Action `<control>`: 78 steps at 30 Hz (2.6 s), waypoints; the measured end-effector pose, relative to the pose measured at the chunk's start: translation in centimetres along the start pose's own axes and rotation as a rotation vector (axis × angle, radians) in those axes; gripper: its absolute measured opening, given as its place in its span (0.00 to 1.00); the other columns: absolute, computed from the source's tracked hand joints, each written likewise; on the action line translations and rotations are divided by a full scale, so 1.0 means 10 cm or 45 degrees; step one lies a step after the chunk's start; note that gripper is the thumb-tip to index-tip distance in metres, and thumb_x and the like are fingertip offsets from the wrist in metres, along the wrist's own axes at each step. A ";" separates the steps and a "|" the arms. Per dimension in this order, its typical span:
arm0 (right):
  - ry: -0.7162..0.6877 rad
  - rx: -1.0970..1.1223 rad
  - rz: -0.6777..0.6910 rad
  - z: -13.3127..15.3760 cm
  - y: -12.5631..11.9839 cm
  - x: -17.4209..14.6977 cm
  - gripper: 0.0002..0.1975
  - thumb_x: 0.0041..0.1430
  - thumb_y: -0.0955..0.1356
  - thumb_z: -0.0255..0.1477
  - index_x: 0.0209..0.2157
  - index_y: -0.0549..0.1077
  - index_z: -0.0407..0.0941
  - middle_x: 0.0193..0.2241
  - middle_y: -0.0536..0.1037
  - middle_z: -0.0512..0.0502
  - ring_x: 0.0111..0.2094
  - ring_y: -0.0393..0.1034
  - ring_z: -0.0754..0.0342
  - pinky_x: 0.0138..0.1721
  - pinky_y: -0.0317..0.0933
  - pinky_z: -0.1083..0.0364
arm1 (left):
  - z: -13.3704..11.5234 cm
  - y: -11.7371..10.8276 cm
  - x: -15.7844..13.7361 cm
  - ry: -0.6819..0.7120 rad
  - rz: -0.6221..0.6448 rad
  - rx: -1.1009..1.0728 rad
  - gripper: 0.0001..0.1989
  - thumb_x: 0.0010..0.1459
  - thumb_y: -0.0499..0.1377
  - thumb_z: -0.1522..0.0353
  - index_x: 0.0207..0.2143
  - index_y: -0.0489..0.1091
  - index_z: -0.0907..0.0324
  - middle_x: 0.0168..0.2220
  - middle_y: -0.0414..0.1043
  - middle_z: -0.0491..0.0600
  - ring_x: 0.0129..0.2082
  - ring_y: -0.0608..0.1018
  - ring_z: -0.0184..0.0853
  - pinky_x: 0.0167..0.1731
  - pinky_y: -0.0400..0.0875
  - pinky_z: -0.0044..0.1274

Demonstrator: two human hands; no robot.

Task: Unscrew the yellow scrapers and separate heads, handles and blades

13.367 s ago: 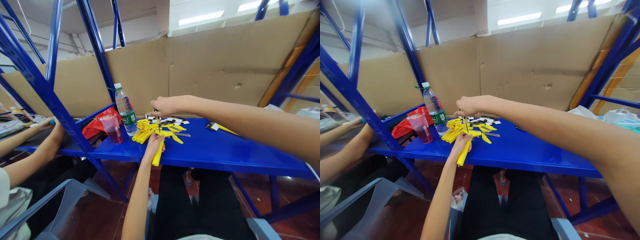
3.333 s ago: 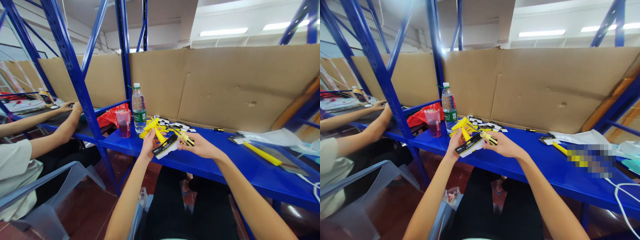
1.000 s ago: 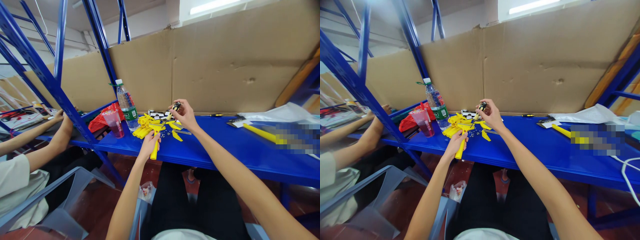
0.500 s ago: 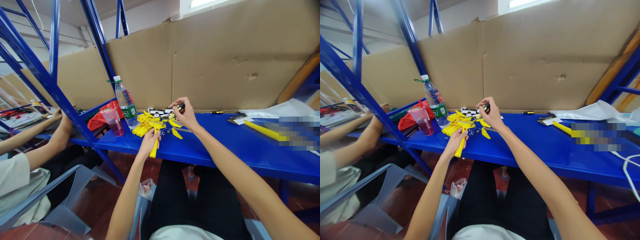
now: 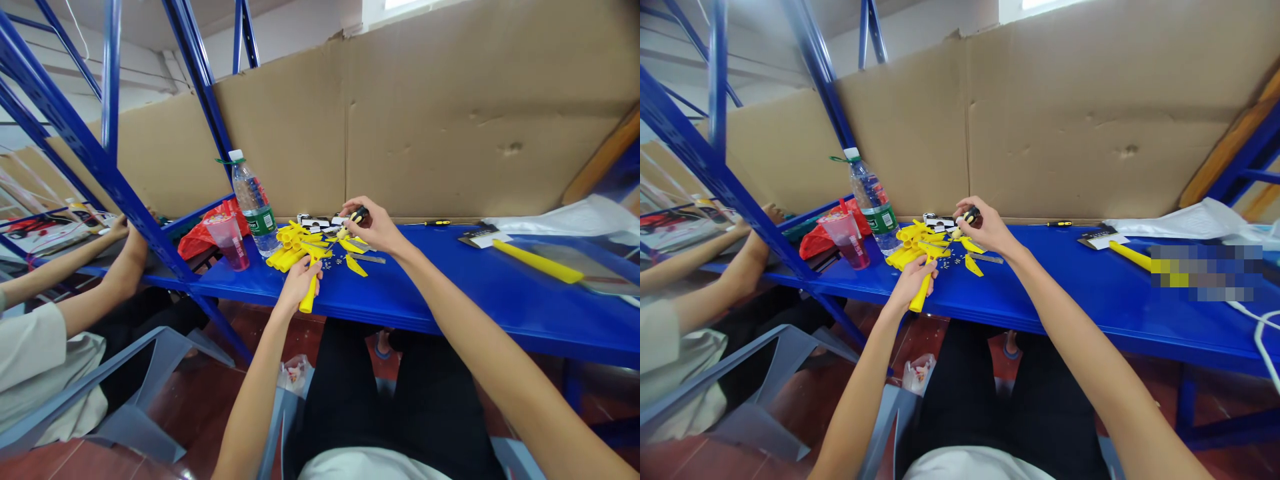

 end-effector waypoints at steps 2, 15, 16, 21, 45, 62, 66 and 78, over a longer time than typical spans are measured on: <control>0.042 -0.038 0.056 0.02 -0.06 0.01 0.19 0.62 0.75 0.45 0.47 0.75 0.48 0.46 0.86 0.40 0.38 0.79 0.48 0.37 0.74 0.49 | 0.00 -0.01 0.00 -0.013 -0.006 -0.010 0.18 0.63 0.70 0.55 0.38 0.67 0.56 0.28 0.72 0.42 0.14 0.70 0.26 0.15 0.64 0.20; 0.053 -0.705 0.846 0.34 -0.14 0.36 0.25 0.65 0.74 0.52 0.50 0.82 0.47 0.43 0.88 0.38 0.40 0.80 0.44 0.41 0.67 0.48 | 0.01 -0.01 0.02 -0.050 -0.001 -0.067 0.19 0.61 0.72 0.57 0.37 0.66 0.56 0.28 0.72 0.42 0.13 0.70 0.26 0.14 0.64 0.21; 0.031 -0.747 0.861 0.36 -0.13 0.38 0.26 0.64 0.75 0.54 0.50 0.82 0.47 0.44 0.88 0.38 0.41 0.80 0.43 0.41 0.67 0.48 | 0.01 -0.01 0.02 -0.049 -0.002 -0.074 0.19 0.60 0.72 0.57 0.37 0.66 0.56 0.28 0.72 0.42 0.13 0.70 0.26 0.14 0.63 0.21; 0.133 -0.900 0.849 0.34 -0.09 0.50 0.30 0.64 0.73 0.62 0.31 0.81 0.48 0.24 0.80 0.40 0.29 0.74 0.44 0.35 0.63 0.46 | 0.00 -0.01 0.03 -0.022 0.021 -0.090 0.18 0.60 0.71 0.57 0.37 0.67 0.56 0.28 0.72 0.42 0.13 0.69 0.26 0.14 0.63 0.21; -0.096 -0.990 0.983 0.71 0.15 0.76 0.28 0.59 0.80 0.55 0.49 0.84 0.48 0.37 0.86 0.43 0.38 0.77 0.44 0.39 0.62 0.49 | 0.00 -0.02 0.06 -0.033 0.055 -0.203 0.20 0.58 0.72 0.56 0.40 0.68 0.56 0.28 0.72 0.41 0.13 0.70 0.27 0.14 0.62 0.21; -0.071 -1.020 0.887 0.76 0.18 0.85 0.31 0.64 0.76 0.59 0.52 0.82 0.47 0.40 0.87 0.40 0.41 0.80 0.41 0.42 0.65 0.47 | 0.01 -0.01 0.06 -0.031 0.071 -0.225 0.19 0.60 0.72 0.56 0.39 0.66 0.55 0.28 0.72 0.41 0.14 0.69 0.26 0.15 0.61 0.20; 0.008 -1.046 0.942 0.70 0.17 0.86 0.30 0.69 0.71 0.59 0.51 0.83 0.47 0.37 0.86 0.40 0.40 0.80 0.41 0.42 0.65 0.47 | 0.01 -0.03 0.06 -0.032 0.061 -0.229 0.21 0.59 0.73 0.55 0.39 0.66 0.55 0.29 0.72 0.41 0.14 0.69 0.26 0.15 0.62 0.20; -0.056 -0.929 0.862 0.65 0.09 0.92 0.25 0.65 0.77 0.55 0.47 0.85 0.47 0.41 0.87 0.39 0.41 0.80 0.42 0.42 0.67 0.46 | 0.00 -0.02 0.08 -0.099 0.158 -0.369 0.25 0.55 0.75 0.55 0.40 0.64 0.55 0.28 0.71 0.40 0.13 0.67 0.24 0.14 0.59 0.20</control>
Point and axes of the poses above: each hand's wrist, its own x-axis towards the middle knuckle, its own y-axis out of the palm, z = x × y, the point moved 6 cm from there along x, towards the middle knuckle
